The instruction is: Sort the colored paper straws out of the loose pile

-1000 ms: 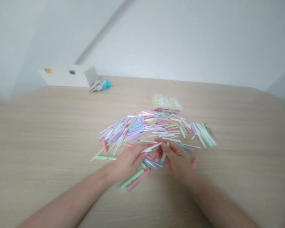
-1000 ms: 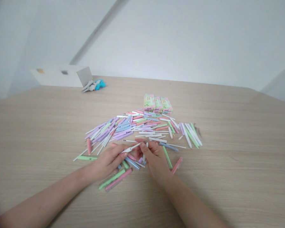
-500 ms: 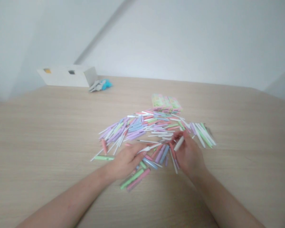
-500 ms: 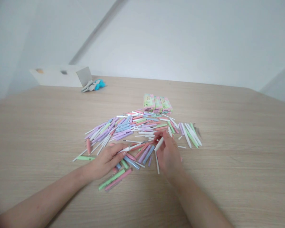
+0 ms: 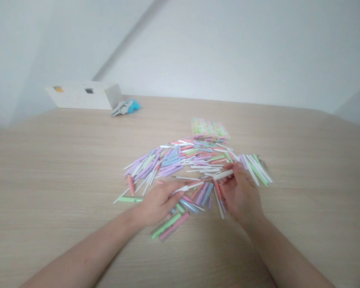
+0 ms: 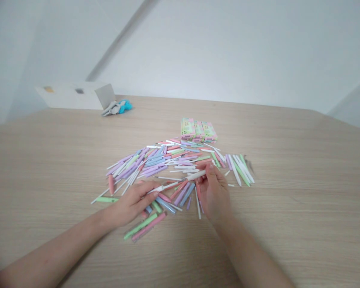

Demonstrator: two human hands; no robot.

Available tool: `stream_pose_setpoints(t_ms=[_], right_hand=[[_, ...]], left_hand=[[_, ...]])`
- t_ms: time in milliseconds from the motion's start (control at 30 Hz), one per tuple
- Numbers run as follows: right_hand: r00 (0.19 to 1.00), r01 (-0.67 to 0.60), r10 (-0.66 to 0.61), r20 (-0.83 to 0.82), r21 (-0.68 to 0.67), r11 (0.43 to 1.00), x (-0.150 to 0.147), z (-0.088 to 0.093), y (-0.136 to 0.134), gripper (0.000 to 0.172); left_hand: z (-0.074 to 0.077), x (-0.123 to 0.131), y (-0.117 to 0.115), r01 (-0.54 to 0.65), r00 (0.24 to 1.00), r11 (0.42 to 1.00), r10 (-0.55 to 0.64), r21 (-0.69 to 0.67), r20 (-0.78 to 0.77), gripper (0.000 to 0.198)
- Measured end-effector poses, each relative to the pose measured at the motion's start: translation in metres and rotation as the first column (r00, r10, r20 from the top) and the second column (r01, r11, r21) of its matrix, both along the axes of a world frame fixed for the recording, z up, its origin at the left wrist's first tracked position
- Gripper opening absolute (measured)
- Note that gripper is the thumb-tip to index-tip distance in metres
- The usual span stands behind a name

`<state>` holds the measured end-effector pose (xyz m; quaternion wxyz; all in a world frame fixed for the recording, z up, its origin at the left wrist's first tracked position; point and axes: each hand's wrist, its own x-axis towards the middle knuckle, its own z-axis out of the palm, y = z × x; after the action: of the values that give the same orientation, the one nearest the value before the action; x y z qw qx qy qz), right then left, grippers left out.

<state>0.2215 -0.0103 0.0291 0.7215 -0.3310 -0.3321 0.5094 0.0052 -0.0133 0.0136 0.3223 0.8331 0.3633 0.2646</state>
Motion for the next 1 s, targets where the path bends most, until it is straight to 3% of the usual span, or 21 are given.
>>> stream_pose_setpoints(t_ms=[567, 833, 1000], right_hand=[[0.987, -0.075, 0.081, 0.140, -0.048, 0.996, -0.002, -0.013, -0.003, 0.021], [0.913, -0.205, 0.225, 0.340, -0.092, 0.974, -0.002, -0.028, -0.005, 0.018], [0.847, -0.181, 0.217, 0.485, -0.120, 0.976, 0.003, -0.020, -0.004, 0.014]], left_hand=[[-0.001, 0.000, 0.000, -0.011, 1.000, 1.000, 0.011, 0.001, 0.000, 0.032], [0.004, 0.002, -0.001, 0.019, 0.999, 1.000, -0.019, 0.016, 0.040, 0.033], [0.006, 0.000, 0.001, 0.030, 0.999, 0.999, -0.031, 0.045, 0.039, 0.032]])
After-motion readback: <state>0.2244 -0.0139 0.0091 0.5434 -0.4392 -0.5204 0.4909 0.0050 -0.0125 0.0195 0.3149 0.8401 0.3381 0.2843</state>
